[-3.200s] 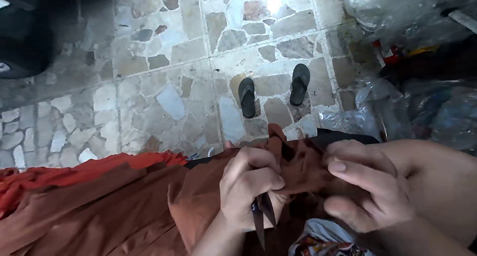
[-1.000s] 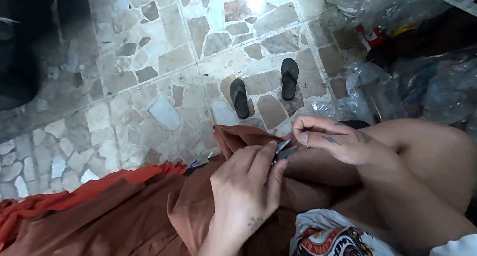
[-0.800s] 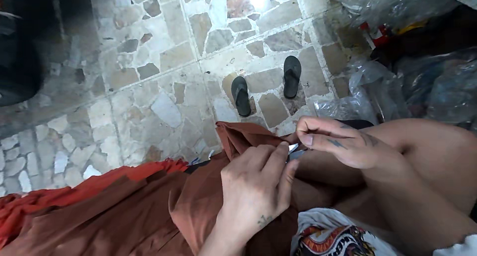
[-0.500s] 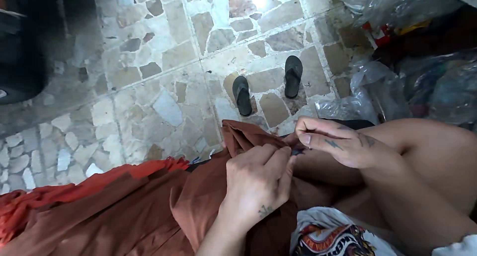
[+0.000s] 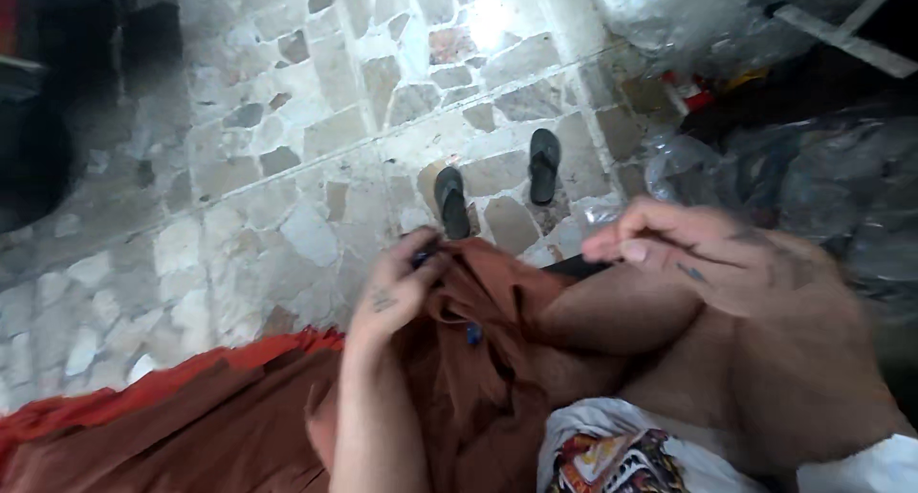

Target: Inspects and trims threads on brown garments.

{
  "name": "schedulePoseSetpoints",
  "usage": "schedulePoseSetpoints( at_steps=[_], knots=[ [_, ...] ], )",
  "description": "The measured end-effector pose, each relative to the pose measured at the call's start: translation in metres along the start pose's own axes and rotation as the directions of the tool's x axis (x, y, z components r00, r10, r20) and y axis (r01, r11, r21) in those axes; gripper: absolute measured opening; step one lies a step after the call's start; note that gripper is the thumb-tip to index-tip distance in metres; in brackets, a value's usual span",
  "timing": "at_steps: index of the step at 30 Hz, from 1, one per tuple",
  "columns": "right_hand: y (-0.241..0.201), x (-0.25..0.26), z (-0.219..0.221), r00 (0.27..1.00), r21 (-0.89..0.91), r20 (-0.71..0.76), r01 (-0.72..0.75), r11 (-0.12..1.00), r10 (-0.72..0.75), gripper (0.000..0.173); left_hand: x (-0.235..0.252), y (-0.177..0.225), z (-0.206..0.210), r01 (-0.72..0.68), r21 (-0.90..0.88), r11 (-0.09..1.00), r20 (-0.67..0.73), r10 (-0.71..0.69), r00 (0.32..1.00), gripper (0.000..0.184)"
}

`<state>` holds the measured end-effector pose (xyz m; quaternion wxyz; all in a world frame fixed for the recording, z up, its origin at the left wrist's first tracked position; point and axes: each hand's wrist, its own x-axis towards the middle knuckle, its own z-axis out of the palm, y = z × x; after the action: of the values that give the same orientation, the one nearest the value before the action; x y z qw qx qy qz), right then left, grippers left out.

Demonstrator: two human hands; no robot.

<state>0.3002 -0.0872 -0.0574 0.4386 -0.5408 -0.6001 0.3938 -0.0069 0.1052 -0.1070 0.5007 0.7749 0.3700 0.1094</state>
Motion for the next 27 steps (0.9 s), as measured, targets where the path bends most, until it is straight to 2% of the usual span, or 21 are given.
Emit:
schedulePoseSetpoints(
  at_steps=[2,3,4,5,7,8,9,11,12,13,14,16,17,19,21,23,25,27],
  knots=[
    [-0.006,-0.031,-0.044,0.953,-0.128,-0.289,0.059,0.99,-0.094,0.021,-0.007,-0.007,-0.002,-0.032,-0.054,0.998,-0.143,0.024,0.989,0.016],
    [-0.005,-0.048,-0.065,0.877,-0.205,-0.463,0.039,0.978,-0.132,0.015,-0.01,-0.011,-0.001,-0.038,-0.062,0.997,-0.193,0.026,0.981,0.017],
    [0.001,-0.066,-0.083,0.769,-0.272,-0.62,-0.024,0.962,-0.156,0.009,-0.012,-0.014,0.0,-0.039,-0.053,0.998,-0.221,0.027,0.975,0.017],
    [0.013,-0.085,-0.098,0.652,-0.293,-0.746,-0.14,0.946,-0.135,0.005,-0.013,-0.018,0.001,-0.048,-0.041,0.998,-0.226,0.038,0.973,0.017],
    [0.053,-0.132,-0.115,0.469,-0.176,-0.88,-0.467,0.866,0.073,0.015,-0.011,-0.027,0.001,-0.095,-0.044,0.995,-0.192,0.085,0.978,0.016],
    [0.08,-0.16,-0.115,0.383,-0.043,-0.883,-0.641,0.767,0.271,0.024,-0.009,-0.03,0.001,-0.121,-0.051,0.991,-0.176,0.111,0.978,0.015],
    [0.113,-0.192,-0.111,0.286,0.099,-0.825,-0.776,0.622,0.487,0.033,-0.006,-0.03,0.002,-0.148,-0.047,0.988,-0.156,0.139,0.978,0.015],
    [0.184,-0.261,-0.089,0.149,0.192,-0.571,-0.932,0.308,0.807,0.045,-0.004,-0.018,0.006,-0.15,0.007,0.989,-0.138,0.15,0.979,0.015],
    [0.203,-0.285,-0.076,0.073,0.202,-0.417,-0.965,0.171,0.906,0.056,-0.004,-0.016,0.008,-0.15,0.025,0.988,-0.137,0.152,0.979,0.015],
    [0.21,-0.299,-0.068,0.015,0.221,-0.326,-0.971,0.091,0.945,0.063,-0.004,-0.015,0.009,-0.154,0.027,0.988,-0.141,0.156,0.978,0.016],
    [0.207,-0.301,-0.066,-0.011,0.243,-0.309,-0.968,0.068,0.951,0.062,-0.004,-0.016,0.009,-0.153,0.014,0.988,-0.158,0.153,0.975,0.016],
    [0.188,-0.287,-0.077,0.036,0.221,-0.451,-0.964,0.151,0.892,0.048,-0.009,-0.007,0.013,-0.219,0.017,0.976,-0.207,0.217,0.954,0.014],
    [0.171,-0.272,-0.086,0.106,0.168,-0.57,-0.956,0.241,0.815,0.042,-0.012,0.003,0.017,-0.277,0.06,0.959,-0.229,0.283,0.931,0.014],
    [0.129,-0.228,-0.1,0.324,-0.013,-0.792,-0.856,0.517,0.517,0.035,-0.017,0.029,0.027,-0.39,0.159,0.907,-0.262,0.42,0.869,0.016],
    [0.059,-0.161,-0.092,0.542,-0.24,-0.82,-0.618,0.749,0.184,0.027,-0.021,0.049,0.036,-0.456,0.197,0.868,-0.278,0.495,0.823,0.015],
    [-0.004,-0.094,-0.06,0.732,-0.353,-0.68,-0.289,0.89,-0.033,0.024,-0.027,0.058,0.042,-0.511,0.146,0.847,-0.293,0.531,0.795,0.013],
    [-0.033,-0.037,-0.01,0.894,-0.378,-0.407,0.022,0.925,-0.188,0.026,-0.033,0.059,0.047,-0.556,0.073,0.828,-0.324,0.547,0.772,0.012],
    [-0.036,0.005,0.041,0.966,-0.354,-0.114,0.177,0.918,-0.23,0.033,-0.038,0.058,0.047,-0.586,0.05,0.809,-0.364,0.561,0.743,0.013]
  ],
)
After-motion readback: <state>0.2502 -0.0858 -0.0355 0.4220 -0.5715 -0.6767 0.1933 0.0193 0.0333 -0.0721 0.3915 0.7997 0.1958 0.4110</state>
